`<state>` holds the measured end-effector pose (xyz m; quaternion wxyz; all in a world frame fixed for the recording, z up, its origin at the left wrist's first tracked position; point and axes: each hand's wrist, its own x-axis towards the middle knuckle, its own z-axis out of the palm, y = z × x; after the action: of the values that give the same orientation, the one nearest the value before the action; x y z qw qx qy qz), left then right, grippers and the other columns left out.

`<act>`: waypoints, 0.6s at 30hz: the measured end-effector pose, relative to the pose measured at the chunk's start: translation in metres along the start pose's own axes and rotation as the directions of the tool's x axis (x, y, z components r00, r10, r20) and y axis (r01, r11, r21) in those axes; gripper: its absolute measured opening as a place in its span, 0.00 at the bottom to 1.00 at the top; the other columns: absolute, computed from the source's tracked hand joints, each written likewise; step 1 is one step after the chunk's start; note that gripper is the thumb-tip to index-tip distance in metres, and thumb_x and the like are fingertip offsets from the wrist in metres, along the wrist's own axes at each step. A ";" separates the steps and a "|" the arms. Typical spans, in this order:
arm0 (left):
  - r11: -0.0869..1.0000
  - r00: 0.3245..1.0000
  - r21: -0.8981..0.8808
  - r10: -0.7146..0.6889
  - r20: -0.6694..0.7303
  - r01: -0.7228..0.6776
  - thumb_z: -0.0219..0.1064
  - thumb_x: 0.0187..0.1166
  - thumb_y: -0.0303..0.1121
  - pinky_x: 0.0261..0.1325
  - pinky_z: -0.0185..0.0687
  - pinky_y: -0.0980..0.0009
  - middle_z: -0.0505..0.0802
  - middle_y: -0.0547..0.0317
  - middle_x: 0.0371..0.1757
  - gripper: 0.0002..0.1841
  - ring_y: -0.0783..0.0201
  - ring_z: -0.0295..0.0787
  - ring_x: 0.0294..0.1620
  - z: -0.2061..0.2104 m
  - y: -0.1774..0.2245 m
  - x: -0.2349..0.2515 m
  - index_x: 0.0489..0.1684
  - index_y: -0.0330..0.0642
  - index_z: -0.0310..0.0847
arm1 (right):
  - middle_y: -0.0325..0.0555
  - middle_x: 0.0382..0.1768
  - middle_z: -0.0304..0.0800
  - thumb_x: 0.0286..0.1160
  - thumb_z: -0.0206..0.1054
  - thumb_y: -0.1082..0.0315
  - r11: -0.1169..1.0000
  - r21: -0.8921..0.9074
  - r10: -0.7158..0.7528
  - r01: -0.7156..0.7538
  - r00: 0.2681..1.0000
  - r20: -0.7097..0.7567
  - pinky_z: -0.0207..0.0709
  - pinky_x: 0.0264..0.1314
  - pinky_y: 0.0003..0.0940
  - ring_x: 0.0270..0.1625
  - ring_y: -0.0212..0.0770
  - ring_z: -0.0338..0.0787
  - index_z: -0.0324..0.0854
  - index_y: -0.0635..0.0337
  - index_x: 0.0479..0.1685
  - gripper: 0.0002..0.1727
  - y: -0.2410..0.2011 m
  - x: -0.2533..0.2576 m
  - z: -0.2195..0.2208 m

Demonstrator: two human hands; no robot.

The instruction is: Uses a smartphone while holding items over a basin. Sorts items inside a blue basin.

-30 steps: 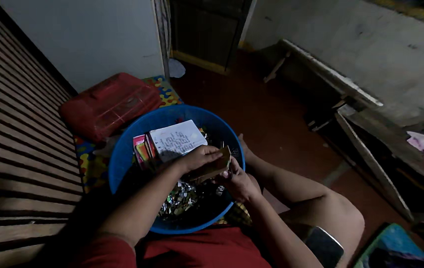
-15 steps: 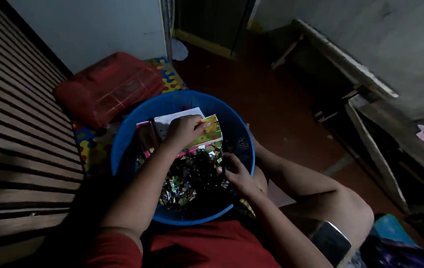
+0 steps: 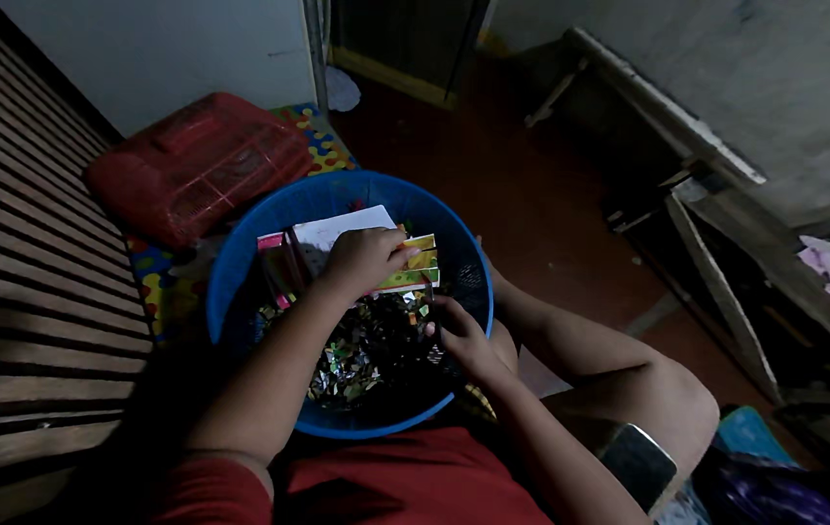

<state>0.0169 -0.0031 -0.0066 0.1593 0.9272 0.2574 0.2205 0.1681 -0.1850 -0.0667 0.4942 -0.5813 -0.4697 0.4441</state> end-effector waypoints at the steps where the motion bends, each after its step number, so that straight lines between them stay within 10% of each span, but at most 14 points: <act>1: 1.000 1.000 -0.009 -0.006 0.002 0.006 0.64 0.87 0.46 0.41 0.85 0.45 0.92 0.45 0.34 0.20 0.47 0.93 0.37 -0.001 0.000 0.000 0.37 0.36 0.88 | 0.45 0.53 0.86 0.75 0.71 0.56 1.000 -0.004 0.002 -0.002 1.000 -0.002 0.83 0.55 0.27 0.50 0.30 0.87 0.73 0.66 0.74 0.32 0.000 0.000 0.000; 9: 0.998 0.996 -0.038 -0.043 0.072 0.046 0.65 0.86 0.47 0.46 0.85 0.42 0.93 0.44 0.37 0.20 0.45 0.93 0.42 -0.004 0.004 0.001 0.41 0.35 0.89 | 0.47 0.58 0.85 0.73 0.72 0.53 1.000 0.020 0.009 -0.009 1.000 0.005 0.82 0.60 0.28 0.55 0.31 0.86 0.72 0.67 0.75 0.35 -0.002 -0.001 0.000; 18: 0.999 1.000 -0.046 -0.017 -0.022 0.016 0.67 0.85 0.47 0.41 0.86 0.45 0.92 0.48 0.33 0.19 0.48 0.92 0.37 0.002 0.001 -0.002 0.37 0.38 0.89 | 0.41 0.44 0.87 0.81 0.66 0.64 0.999 -0.032 -0.042 0.040 0.998 -0.039 0.83 0.44 0.24 0.39 0.27 0.86 0.77 0.67 0.66 0.20 -0.003 -0.004 0.002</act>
<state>0.0166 -0.0056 -0.0088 0.1793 0.9187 0.2615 0.2354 0.1651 -0.1885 -0.0635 0.5032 -0.5879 -0.4787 0.4148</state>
